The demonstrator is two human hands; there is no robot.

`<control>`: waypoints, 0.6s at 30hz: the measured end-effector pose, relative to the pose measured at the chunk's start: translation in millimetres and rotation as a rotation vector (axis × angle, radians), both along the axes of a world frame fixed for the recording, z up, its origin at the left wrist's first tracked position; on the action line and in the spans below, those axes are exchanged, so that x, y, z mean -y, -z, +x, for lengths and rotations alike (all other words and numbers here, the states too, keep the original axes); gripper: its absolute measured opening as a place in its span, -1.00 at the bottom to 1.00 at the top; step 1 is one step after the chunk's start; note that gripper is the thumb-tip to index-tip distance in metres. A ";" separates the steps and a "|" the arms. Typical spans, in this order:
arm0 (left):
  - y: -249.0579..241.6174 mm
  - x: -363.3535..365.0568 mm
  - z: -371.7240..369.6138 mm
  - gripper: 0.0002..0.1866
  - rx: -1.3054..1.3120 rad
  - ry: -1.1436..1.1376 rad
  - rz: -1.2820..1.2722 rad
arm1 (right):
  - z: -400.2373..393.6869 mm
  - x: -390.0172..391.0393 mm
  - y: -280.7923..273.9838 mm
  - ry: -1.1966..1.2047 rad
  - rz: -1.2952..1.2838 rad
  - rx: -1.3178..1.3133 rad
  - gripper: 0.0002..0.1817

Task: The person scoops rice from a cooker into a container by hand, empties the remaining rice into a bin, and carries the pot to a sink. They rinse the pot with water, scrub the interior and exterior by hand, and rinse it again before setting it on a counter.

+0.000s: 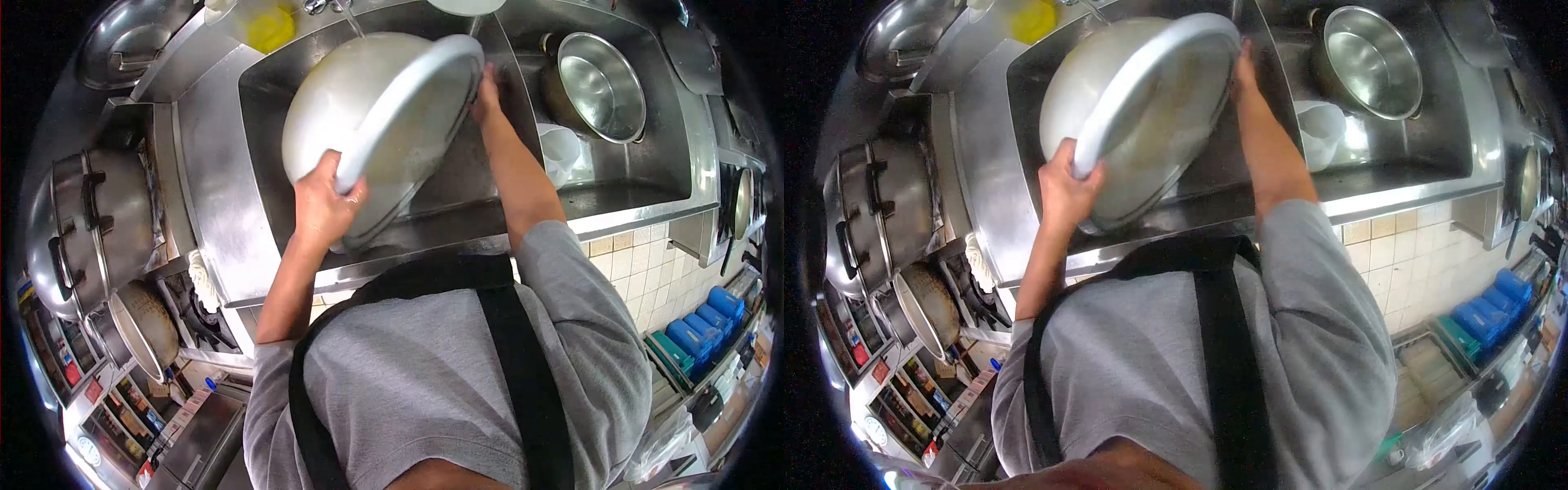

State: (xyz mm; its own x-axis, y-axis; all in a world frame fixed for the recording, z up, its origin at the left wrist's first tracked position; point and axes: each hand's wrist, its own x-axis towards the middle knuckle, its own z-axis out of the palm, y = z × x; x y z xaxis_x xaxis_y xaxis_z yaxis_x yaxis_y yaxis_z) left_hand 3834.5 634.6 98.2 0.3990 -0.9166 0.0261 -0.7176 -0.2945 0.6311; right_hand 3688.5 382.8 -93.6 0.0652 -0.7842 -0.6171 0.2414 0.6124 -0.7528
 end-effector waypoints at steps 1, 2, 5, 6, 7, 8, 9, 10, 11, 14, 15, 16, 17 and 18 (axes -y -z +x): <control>-2.9 -4.4 -5.3 -0.72 0.050 0.078 -0.022 | -2.0 4.2 17.6 -0.004 0.001 0.002 -0.25; -5.9 -9.1 -10.3 -0.72 0.101 0.158 -0.041 | -5.3 9.7 46.8 -0.011 -0.021 0.201 -0.17; -13.3 -19.5 -24.2 -0.74 0.242 0.411 -0.130 | -3.9 1.9 67.7 0.000 -0.107 0.428 -0.14; -16.3 -22.9 -27.8 -0.74 0.242 0.414 -0.129 | 0.2 -5.9 57.2 0.017 -0.116 0.453 -0.14; -20.6 -25.4 -31.6 -0.75 0.264 0.465 -0.142 | 3.8 -14.9 43.3 0.028 -0.121 0.471 -0.15; -23.7 -27.1 -34.9 -0.76 0.286 0.518 -0.156 | 4.3 -23.0 30.1 0.039 -0.122 0.487 -0.15; -24.8 -28.6 -36.6 -0.82 0.301 0.525 -0.177 | 5.3 -27.8 16.0 0.042 -0.130 0.499 -0.15; -26.3 -29.9 -37.3 -0.82 0.302 0.530 -0.177 | 5.2 -32.7 2.3 0.048 -0.136 0.507 -0.16; -27.9 -31.3 -37.3 -0.80 0.291 0.527 -0.170 | 6.4 -37.4 -10.5 0.050 -0.139 0.509 -0.16; -27.7 -32.0 -29.6 -0.79 0.283 0.397 -0.184 | 12.6 -31.2 -35.1 0.041 -0.148 0.483 -0.17; -28.7 -29.0 -22.4 -0.80 0.237 0.329 -0.211 | 14.8 -25.7 -35.2 0.024 -0.141 0.465 -0.17; -26.5 -23.9 -16.4 -0.83 0.174 0.215 -0.252 | 17.2 -21.4 -35.6 0.002 -0.131 0.436 -0.17; -31.5 -20.5 -9.2 -0.83 0.105 0.094 -0.168 | 17.7 -1.0 -8.2 -0.094 -0.105 0.411 -0.15; -36.4 -17.4 -0.7 -0.83 0.033 -0.026 -0.083 | 22.3 7.8 3.1 -0.092 -0.105 0.411 -0.15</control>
State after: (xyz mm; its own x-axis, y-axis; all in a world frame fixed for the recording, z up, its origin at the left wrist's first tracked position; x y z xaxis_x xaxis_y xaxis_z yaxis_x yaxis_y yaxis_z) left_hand 3833.7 652.0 134.6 0.4207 -0.8999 0.1150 -0.7312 -0.2613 0.6302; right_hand 3710.8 375.0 -96.7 0.3612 -0.8209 -0.4423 0.4822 0.5704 -0.6649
